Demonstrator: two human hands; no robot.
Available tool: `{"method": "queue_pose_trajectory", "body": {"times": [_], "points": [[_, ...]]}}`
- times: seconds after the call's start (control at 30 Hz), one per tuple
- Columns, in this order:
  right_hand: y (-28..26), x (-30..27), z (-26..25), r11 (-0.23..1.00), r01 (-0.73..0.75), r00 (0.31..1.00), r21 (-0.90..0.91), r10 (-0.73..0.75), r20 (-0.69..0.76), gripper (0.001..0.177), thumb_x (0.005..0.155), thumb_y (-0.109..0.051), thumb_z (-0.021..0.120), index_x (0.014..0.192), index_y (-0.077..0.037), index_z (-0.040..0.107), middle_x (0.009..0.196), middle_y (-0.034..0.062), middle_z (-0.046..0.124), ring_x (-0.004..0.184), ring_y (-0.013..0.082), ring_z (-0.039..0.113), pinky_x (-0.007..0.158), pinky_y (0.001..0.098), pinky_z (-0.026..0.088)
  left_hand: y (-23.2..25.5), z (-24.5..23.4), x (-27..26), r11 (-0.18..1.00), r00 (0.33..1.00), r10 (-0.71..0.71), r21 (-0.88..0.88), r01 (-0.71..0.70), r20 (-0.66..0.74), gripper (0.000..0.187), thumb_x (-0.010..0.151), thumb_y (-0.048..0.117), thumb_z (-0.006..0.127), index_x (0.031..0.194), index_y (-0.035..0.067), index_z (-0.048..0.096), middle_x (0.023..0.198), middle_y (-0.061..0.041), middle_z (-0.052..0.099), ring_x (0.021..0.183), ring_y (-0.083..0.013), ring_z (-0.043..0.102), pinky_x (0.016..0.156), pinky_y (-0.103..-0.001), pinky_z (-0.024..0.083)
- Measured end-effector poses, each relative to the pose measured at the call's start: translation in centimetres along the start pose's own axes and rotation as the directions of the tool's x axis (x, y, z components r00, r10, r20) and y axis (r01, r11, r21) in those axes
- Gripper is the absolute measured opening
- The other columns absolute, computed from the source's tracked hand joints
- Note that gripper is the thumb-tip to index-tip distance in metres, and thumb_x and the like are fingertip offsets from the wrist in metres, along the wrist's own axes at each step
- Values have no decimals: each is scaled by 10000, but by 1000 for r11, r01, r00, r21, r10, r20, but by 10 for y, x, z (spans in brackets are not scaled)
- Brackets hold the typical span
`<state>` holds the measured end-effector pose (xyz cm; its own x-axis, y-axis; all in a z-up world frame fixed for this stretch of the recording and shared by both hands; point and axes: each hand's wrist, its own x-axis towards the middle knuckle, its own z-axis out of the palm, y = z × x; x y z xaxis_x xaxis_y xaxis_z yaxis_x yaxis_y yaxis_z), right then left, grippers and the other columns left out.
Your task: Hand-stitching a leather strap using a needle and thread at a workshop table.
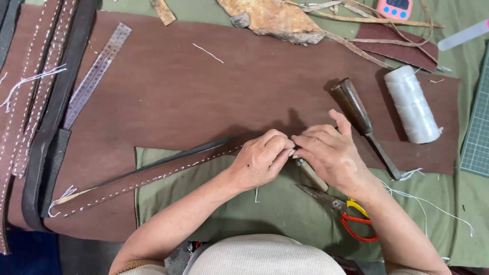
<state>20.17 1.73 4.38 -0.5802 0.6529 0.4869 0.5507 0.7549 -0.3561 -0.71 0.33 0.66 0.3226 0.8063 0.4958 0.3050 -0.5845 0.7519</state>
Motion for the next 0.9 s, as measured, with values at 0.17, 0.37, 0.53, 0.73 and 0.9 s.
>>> {"method": "queue_pose_trajectory", "body": {"times": [0.17,0.37,0.53,0.73,0.9], "points": [[4,-3,-24,994,-77,995,77,71,77,123,911,-145,758,1034,-131,757,829,6,693,884,228,694,1139,527,378,1,4,4,994,998,43,-100,-37,54,92,990,121,648,1074,86,634,878,-123,624,769,-368,691,667,-458,591],[15,-16,-56,990,-140,983,-31,143,116,113,957,-95,716,1067,-81,737,901,44,674,982,250,657,1161,491,391,-18,-26,-4,984,991,28,169,-50,133,611,945,479,685,1391,85,544,1184,-138,634,1122,-359,624,995,-512,462],[28,-24,-51,980,-184,971,-78,193,143,106,1014,-74,653,1101,-55,711,976,57,663,1015,255,627,1166,486,380,13,-26,-33,983,999,-50,179,49,-1,206,1020,221,662,1159,70,640,1070,-109,716,968,-285,690,871,-413,571],[35,-13,-47,985,-155,973,-78,165,162,75,1013,-47,668,1081,-64,693,975,33,662,996,241,631,1145,488,369,7,54,-50,964,851,-74,257,-73,520,412,992,49,428,1380,142,532,1551,-177,436,1243,-398,460,979,-525,443],[37,-16,-46,982,-176,969,-68,185,167,124,1003,-89,689,1120,-54,707,1000,28,697,1027,245,634,1158,491,384,3,95,-33,957,743,-109,273,-102,660,498,976,90,490,1467,14,451,1293,-245,554,1073,-350,502,634,-458,577]]}}
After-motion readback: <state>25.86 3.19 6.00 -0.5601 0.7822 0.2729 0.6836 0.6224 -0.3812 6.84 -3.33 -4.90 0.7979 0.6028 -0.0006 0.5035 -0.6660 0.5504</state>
